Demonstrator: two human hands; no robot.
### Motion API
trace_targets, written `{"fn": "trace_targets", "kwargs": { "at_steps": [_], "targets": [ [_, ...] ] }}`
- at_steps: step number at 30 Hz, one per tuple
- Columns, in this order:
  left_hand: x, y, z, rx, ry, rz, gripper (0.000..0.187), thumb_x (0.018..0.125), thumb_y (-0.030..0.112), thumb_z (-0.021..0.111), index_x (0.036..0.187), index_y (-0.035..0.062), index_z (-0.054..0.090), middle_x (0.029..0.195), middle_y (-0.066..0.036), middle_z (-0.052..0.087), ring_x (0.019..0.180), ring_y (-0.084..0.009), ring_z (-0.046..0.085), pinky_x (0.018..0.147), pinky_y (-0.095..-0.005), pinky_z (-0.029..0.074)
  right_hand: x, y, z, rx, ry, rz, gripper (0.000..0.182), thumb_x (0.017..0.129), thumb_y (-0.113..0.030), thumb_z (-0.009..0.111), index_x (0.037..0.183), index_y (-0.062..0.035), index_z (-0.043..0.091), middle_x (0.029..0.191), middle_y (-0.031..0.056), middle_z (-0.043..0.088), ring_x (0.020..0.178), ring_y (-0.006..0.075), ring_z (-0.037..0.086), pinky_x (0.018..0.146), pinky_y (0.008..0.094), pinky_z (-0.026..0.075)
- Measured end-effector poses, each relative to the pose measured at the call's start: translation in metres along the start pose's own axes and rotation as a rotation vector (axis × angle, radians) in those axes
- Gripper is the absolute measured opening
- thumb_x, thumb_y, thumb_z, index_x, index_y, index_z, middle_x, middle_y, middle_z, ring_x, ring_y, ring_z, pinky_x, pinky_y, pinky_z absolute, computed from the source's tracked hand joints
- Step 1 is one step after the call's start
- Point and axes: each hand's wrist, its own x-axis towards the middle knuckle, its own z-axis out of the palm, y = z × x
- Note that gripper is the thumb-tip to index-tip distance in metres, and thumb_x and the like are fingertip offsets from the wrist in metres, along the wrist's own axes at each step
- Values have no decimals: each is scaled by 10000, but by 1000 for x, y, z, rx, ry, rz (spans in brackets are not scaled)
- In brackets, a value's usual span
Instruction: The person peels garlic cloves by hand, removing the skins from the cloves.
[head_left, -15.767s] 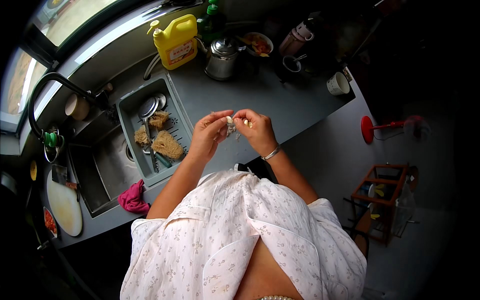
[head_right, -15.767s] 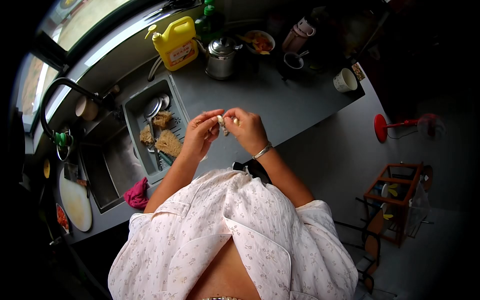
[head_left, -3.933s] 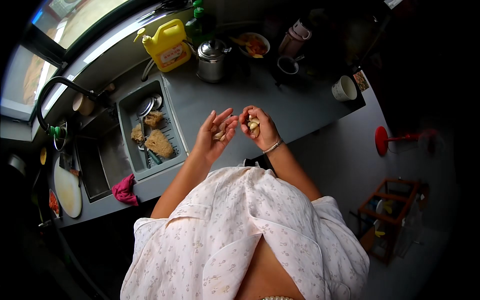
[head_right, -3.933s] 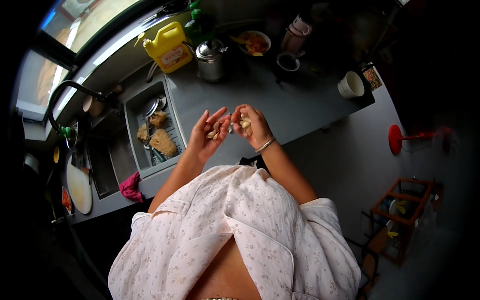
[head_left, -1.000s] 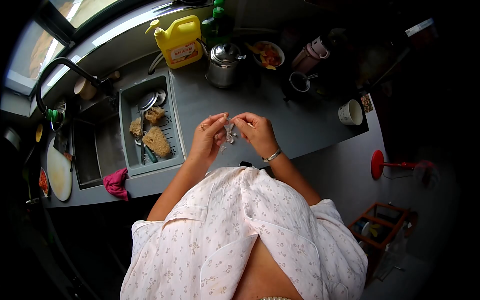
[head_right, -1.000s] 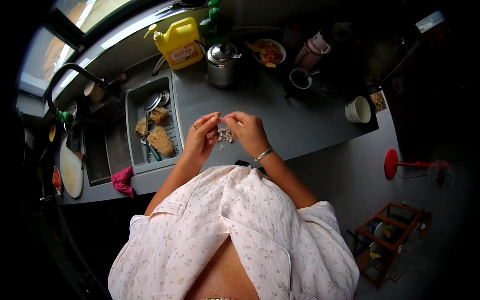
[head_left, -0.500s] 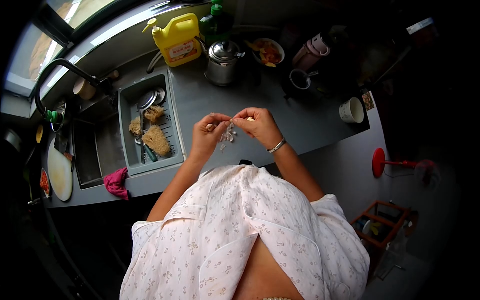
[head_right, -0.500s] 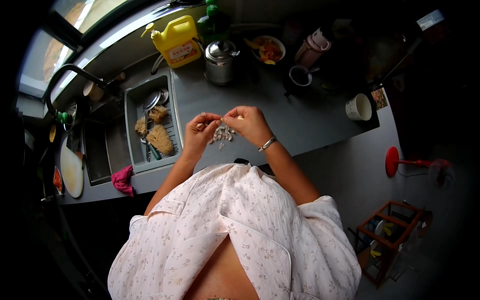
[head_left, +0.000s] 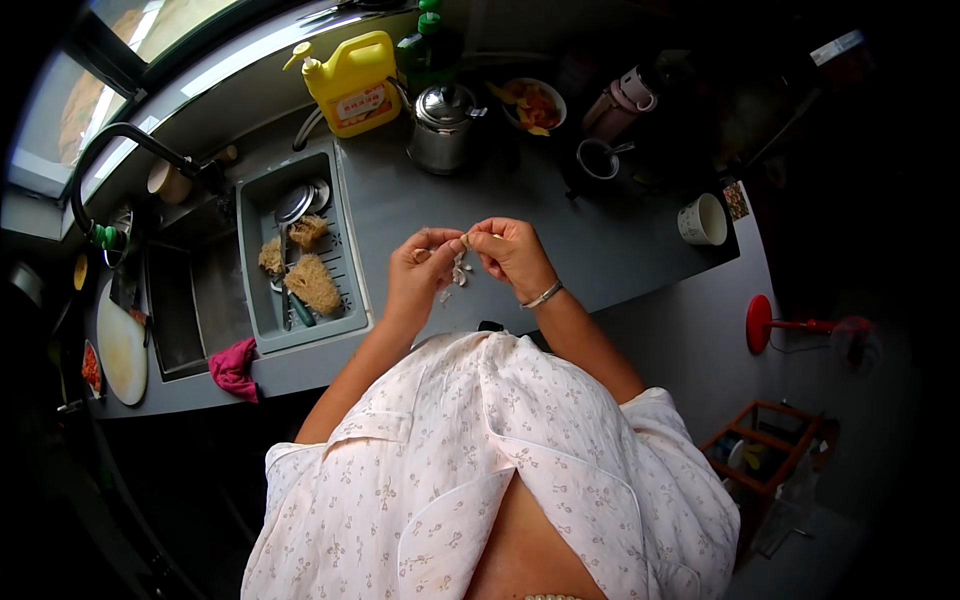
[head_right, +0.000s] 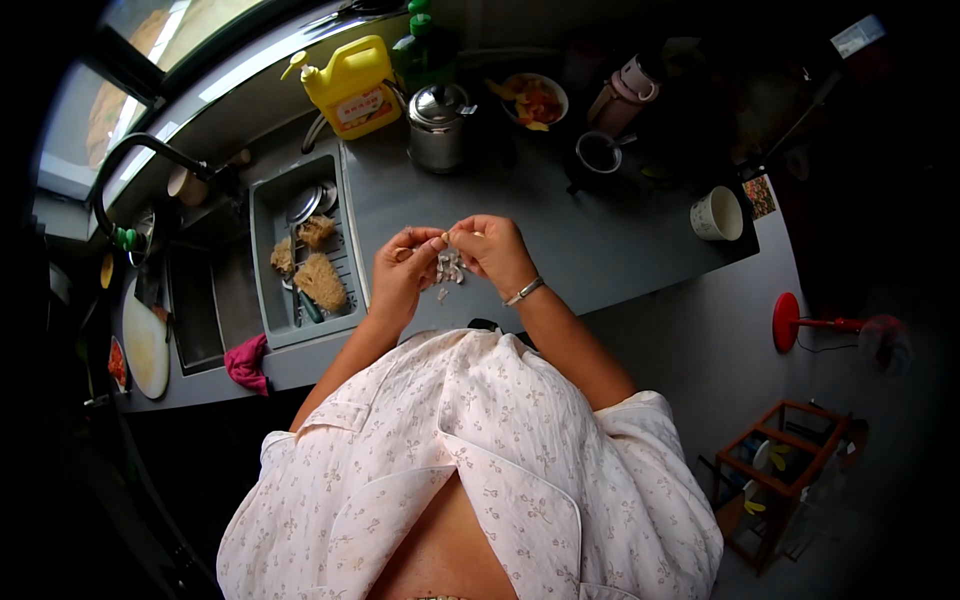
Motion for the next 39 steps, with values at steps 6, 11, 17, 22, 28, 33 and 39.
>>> {"fn": "trace_targets", "kwargs": {
  "at_steps": [6,11,17,22,28,33,39],
  "targets": [
    [4,-3,-3,-432,-41,-259,181,885,63,628,1040,-1,562,800,-13,560,533,-39,402,443,-173,332,1,9,0,151,-48,63,156,878,-165,632,871,-10,621,583,-26,537,433,27,439,382,164,309],
    [9,-12,-13,-554,-145,-316,203,882,59,631,1056,0,546,823,-17,552,532,-32,395,441,-165,331,0,10,2,133,-68,53,155,885,-168,624,870,-14,615,603,-25,546,436,26,447,376,163,311],
    [2,-3,-1,-341,-36,-206,212,870,52,645,1058,0,560,770,3,551,543,-33,416,448,-176,324,0,8,2,242,-80,61,179,883,-194,646,887,-17,617,614,-27,547,440,21,451,369,154,309],
    [1,-4,-1,-264,3,-119,216,865,53,655,1056,-7,574,701,28,532,549,-40,434,457,-186,317,0,8,8,217,-79,33,189,887,-203,648,892,-17,619,610,-29,543,438,22,444,372,160,310],
    [2,-4,-4,-405,-35,-174,205,868,63,658,1045,0,575,751,18,544,547,-33,430,442,-178,319,-3,4,12,84,-35,-8,167,885,-180,647,877,-16,621,584,-37,526,440,19,430,384,163,311],
    [5,-8,-9,-495,-74,-220,188,871,73,661,1025,7,576,752,15,536,534,-35,403,434,-175,326,-2,10,10,-6,6,-51,138,868,-143,651,860,-9,621,595,-32,540,453,21,442,400,169,330],
    [3,-2,-6,-437,-12,-234,180,855,82,682,986,13,578,716,22,524,526,-31,384,431,-178,305,-2,15,7,-119,44,-129,149,843,-141,672,887,-4,635,615,-28,555,472,26,460,420,175,353]
  ]
}}
